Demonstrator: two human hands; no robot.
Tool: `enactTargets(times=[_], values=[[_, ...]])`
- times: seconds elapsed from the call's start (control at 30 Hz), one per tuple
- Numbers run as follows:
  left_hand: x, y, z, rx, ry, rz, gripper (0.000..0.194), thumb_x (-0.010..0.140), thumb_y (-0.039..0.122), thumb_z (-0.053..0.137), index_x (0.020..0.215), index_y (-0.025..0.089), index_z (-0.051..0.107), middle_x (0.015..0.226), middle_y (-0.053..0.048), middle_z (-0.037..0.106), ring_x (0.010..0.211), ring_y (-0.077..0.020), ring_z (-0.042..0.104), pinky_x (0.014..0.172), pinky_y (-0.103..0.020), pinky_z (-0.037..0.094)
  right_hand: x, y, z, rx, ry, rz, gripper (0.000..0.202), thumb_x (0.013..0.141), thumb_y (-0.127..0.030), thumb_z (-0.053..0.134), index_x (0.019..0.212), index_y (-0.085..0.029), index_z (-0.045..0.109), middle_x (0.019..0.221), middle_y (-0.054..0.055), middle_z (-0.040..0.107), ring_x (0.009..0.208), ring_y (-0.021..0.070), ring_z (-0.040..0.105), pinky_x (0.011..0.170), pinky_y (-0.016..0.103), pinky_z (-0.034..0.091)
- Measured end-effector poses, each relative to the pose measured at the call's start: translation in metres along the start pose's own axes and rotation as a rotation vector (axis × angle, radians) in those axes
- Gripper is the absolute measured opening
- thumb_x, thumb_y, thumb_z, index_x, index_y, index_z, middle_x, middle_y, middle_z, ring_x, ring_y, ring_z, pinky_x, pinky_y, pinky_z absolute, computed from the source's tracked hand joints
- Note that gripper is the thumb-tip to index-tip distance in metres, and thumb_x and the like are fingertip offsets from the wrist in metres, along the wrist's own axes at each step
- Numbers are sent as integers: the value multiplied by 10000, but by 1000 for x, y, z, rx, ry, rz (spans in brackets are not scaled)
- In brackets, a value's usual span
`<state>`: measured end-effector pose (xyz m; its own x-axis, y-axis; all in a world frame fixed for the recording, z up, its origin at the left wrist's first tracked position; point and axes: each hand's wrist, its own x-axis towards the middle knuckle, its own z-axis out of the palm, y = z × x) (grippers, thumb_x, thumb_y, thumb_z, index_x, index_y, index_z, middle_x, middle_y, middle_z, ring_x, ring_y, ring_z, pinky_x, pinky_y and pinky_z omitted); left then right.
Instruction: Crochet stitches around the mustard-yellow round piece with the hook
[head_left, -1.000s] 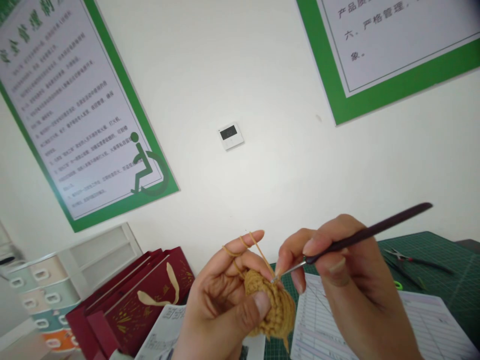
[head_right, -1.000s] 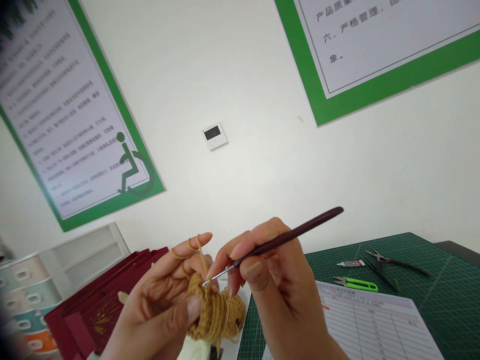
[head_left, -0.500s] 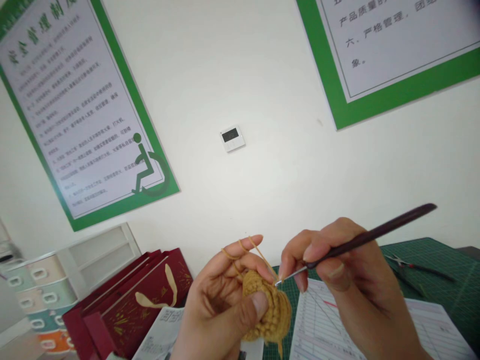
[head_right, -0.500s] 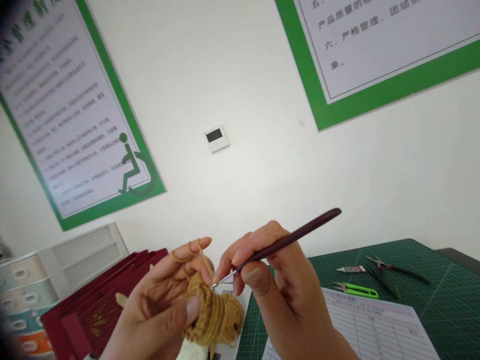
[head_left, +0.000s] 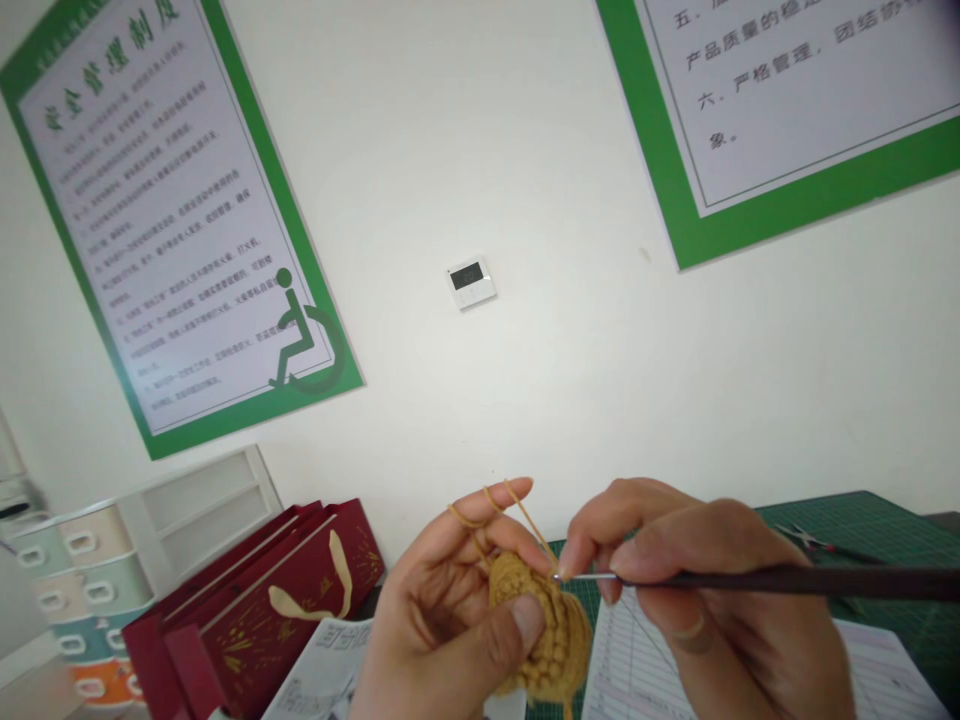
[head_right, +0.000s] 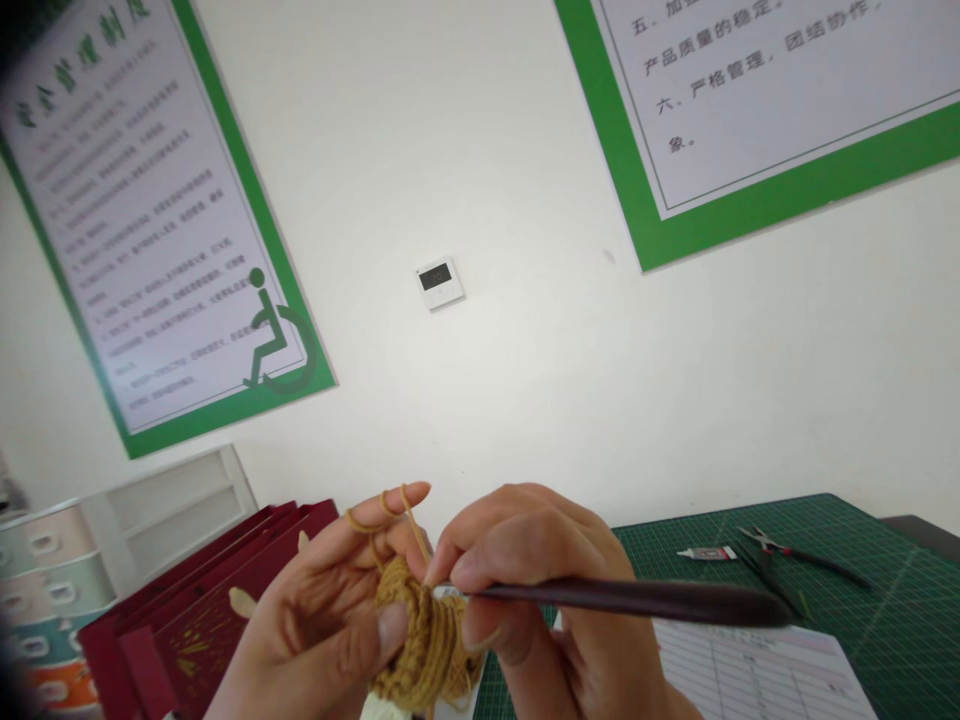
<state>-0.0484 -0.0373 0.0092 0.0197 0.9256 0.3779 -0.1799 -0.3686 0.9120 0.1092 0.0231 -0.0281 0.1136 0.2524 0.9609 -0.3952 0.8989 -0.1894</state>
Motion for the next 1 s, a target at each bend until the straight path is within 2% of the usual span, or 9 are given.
enactTargets(times=[0.2, 0.33, 0.47, 0.6, 0.67, 0.73, 0.83, 0.93, 1.0], values=[[0, -2, 0, -5, 8, 30, 468, 707, 193, 918, 1153, 286, 814, 862, -35, 746, 692, -135, 629, 648, -240, 533, -6, 3, 1, -115, -31, -95, 115, 1011, -292, 602, 1101, -309, 671, 905, 49, 773, 757, 204, 734, 666, 369, 583], [2, -3, 5, -85, 32, 71, 467, 682, 168, 931, 1127, 266, 827, 832, -27, 745, 685, -137, 657, 630, -232, 550, -7, 8, -1, -104, -7, -112, 204, 973, -206, 651, 1148, -307, 678, 943, 43, 768, 772, 195, 726, 641, 342, 592], [3, -2, 10, -201, 63, 76, 515, 634, 124, 954, 1121, 237, 834, 787, -12, 734, 653, -120, 674, 590, -198, 558, -10, 10, -1, -241, -24, -221, 207, 921, -114, 669, 1026, -288, 708, 807, 17, 717, 636, 163, 665, 532, 290, 576], [5, -4, 17, -212, 99, 50, 520, 602, 135, 976, 1097, 227, 845, 773, -23, 768, 639, -111, 679, 601, -184, 563, -18, 15, 0, -379, 41, -185, 276, 878, -15, 587, 1014, -238, 676, 718, 27, 684, 586, 166, 636, 480, 271, 583], [5, -6, 21, -176, 132, 115, 482, 633, 142, 961, 1089, 247, 846, 764, -20, 782, 625, -110, 679, 597, -185, 565, -21, 18, 1, -506, 21, -332, 358, 768, 50, 644, 1019, -205, 659, 756, 36, 713, 621, 161, 656, 522, 273, 610], [5, -8, 26, -104, 189, 225, 483, 682, 124, 928, 1122, 295, 831, 759, -10, 781, 618, -110, 680, 577, -174, 555, -20, 20, 2, -604, 4, -429, 390, 713, 78, 672, 998, -186, 639, 782, 43, 724, 643, 158, 662, 546, 282, 617], [2, -11, 30, -14, 236, 320, 537, 730, 111, 890, 1200, 351, 793, 783, -14, 778, 628, -122, 683, 566, -178, 551, -16, 18, 6, -564, 58, -361, 282, 779, 33, 640, 966, -178, 620, 762, 40, 693, 630, 145, 638, 527, 264, 582], [1, -13, 27, -23, 192, 252, 573, 751, 150, 879, 1271, 357, 758, 798, -28, 765, 630, -145, 673, 554, -215, 554, -13, 14, 8, -444, 150, -256, 216, 856, -12, 600, 969, -189, 645, 773, 35, 683, 651, 152, 644, 554, 266, 566], [1, -14, 23, -25, 178, 219, 589, 770, 155, 865, 1305, 364, 735, 806, -29, 756, 639, -147, 664, 563, -224, 545, -14, 12, 7, -372, 163, -178, 210, 883, -42, 605, 999, -207, 661, 790, 29, 685, 670, 159, 647, 560, 270, 556]])
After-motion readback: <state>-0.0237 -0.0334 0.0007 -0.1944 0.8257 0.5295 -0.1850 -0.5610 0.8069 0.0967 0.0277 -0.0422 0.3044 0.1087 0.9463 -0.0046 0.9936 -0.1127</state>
